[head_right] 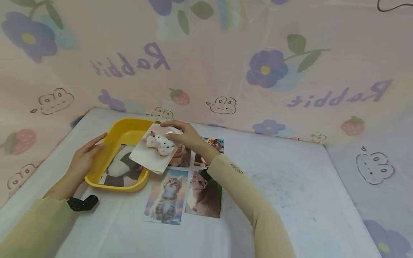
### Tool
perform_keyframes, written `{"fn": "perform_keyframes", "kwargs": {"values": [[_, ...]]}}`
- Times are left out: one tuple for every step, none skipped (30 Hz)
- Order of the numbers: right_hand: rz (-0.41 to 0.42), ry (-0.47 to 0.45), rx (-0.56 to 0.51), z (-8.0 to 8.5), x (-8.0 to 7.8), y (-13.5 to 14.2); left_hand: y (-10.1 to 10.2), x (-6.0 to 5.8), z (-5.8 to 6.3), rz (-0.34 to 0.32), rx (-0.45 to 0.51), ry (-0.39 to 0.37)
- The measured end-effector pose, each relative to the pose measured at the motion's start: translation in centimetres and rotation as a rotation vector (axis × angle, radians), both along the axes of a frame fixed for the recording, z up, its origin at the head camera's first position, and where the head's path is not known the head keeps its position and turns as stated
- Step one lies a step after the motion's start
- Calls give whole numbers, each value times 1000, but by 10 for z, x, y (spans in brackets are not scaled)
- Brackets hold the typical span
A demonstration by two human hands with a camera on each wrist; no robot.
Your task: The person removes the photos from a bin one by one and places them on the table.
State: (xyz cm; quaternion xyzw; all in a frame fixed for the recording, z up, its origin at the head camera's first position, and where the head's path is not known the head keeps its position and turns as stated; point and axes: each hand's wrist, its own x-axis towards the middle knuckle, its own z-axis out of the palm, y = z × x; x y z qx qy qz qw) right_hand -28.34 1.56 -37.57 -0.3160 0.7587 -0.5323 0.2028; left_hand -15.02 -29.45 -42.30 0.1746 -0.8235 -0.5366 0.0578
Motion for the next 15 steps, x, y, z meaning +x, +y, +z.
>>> {"fn": "perform_keyframes", "kwargs": {"values": [[-4,4,2,0,-1,7,0,0,0,-4,-3,7],[-10,1,-1,-1,-2,13,1,-1,0,-6,-6,12],[-19,-4,0,-1,-3,19,1,-1,-1,-9,-9,17],[-29,-16,-1,-2,-4,25,1,-1,-1,-12,-13,18],[-36,-14,0,-3,-4,31,2,-1,-1,-15,-13,19],[-41,-10,4,-4,-4,37,2,-1,-1,-16,-16,15],[-48,-9,9,-5,-5,43,1,-1,-1,-19,-16,12],[-56,-8,15,-7,-5,48,1,-1,-2,-20,-13,7],[-64,-8,24,-8,-6,53,1,0,-2,-18,-12,4],[-71,0,34,-9,-6,59,0,1,-1,-18,-9,0],[-79,10,50,-10,-6,64,-1,1,-1,-18,-5,-3],[-88,9,59,-11,-7,69,-1,1,-1,-19,-5,-5],[-96,12,67,-12,-8,75,-2,2,-1,-20,-2,-9],[-103,5,69,-13,-8,81,-2,2,-1,-20,-2,-11],[-113,-3,72,-13,-9,87,-1,2,-1,-22,-7,-11]]}}
